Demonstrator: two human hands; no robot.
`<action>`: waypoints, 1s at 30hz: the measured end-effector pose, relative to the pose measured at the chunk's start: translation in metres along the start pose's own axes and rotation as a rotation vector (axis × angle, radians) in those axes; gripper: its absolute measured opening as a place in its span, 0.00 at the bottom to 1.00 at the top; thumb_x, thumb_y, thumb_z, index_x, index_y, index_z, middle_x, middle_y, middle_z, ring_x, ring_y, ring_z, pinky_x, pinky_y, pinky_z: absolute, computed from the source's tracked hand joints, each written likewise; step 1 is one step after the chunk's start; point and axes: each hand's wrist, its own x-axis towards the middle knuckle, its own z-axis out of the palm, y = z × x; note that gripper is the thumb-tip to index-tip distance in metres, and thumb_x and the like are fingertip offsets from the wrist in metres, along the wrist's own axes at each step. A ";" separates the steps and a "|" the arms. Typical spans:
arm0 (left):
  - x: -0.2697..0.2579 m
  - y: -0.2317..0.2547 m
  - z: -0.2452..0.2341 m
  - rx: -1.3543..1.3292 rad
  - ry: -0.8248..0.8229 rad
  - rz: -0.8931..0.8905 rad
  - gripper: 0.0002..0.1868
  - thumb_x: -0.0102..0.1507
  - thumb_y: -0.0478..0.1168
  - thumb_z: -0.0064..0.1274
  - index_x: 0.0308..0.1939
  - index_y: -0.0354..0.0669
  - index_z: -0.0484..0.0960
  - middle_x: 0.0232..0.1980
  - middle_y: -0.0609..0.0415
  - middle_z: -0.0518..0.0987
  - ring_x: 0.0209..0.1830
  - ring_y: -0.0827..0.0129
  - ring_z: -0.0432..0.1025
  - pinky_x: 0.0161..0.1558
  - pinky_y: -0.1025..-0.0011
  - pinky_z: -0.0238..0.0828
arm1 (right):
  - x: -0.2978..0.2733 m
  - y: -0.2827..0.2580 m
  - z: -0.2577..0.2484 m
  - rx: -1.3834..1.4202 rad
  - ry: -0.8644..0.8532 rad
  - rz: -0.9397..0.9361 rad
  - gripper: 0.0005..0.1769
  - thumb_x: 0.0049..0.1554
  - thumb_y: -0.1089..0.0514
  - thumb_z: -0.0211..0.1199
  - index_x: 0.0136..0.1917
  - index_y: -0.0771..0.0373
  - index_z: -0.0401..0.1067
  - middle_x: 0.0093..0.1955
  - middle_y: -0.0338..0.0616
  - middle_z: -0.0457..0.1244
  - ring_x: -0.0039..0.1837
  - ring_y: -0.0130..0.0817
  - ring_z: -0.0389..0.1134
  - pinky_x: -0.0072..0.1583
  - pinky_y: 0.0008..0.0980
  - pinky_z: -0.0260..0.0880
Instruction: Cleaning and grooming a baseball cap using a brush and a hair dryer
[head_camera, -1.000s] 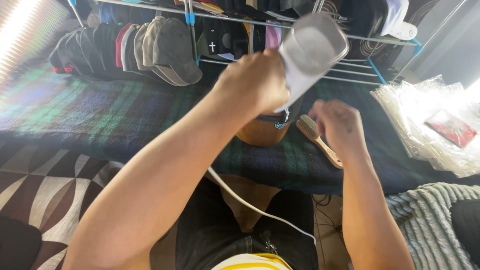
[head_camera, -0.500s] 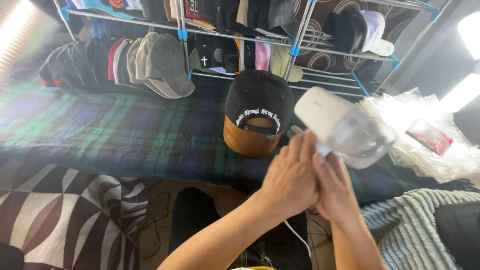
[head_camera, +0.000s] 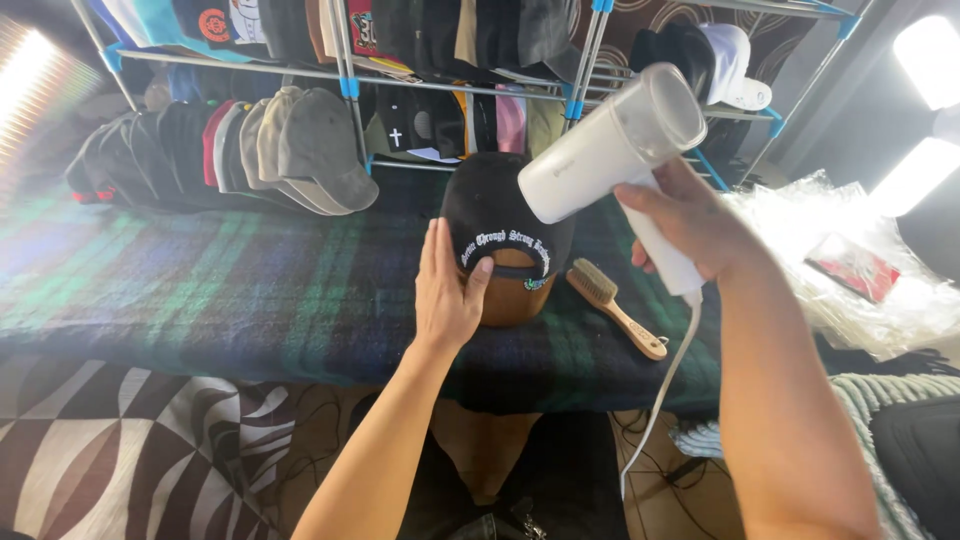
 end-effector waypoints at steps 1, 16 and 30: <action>0.000 -0.001 0.000 0.002 0.002 0.000 0.41 0.70 0.56 0.49 0.77 0.30 0.56 0.72 0.25 0.62 0.70 0.31 0.62 0.61 0.43 0.67 | 0.005 -0.010 -0.001 0.000 -0.002 -0.001 0.34 0.59 0.52 0.65 0.71 0.67 0.57 0.50 0.63 0.65 0.26 0.46 0.68 0.23 0.39 0.71; -0.019 -0.026 0.008 -0.094 -0.212 -0.039 0.44 0.72 0.59 0.37 0.79 0.32 0.41 0.82 0.31 0.44 0.84 0.44 0.41 0.77 0.56 0.51 | 0.060 -0.050 -0.019 -0.802 -0.085 0.303 0.31 0.66 0.31 0.44 0.73 0.45 0.67 0.45 0.49 0.67 0.40 0.42 0.70 0.49 0.39 0.61; -0.024 -0.024 0.014 -0.117 -0.134 -0.114 0.43 0.71 0.55 0.47 0.81 0.38 0.46 0.83 0.37 0.47 0.81 0.46 0.49 0.76 0.58 0.51 | 0.096 0.133 -0.052 -0.085 0.111 0.411 0.35 0.66 0.33 0.54 0.59 0.71 0.70 0.37 0.62 0.67 0.33 0.53 0.72 0.31 0.49 0.76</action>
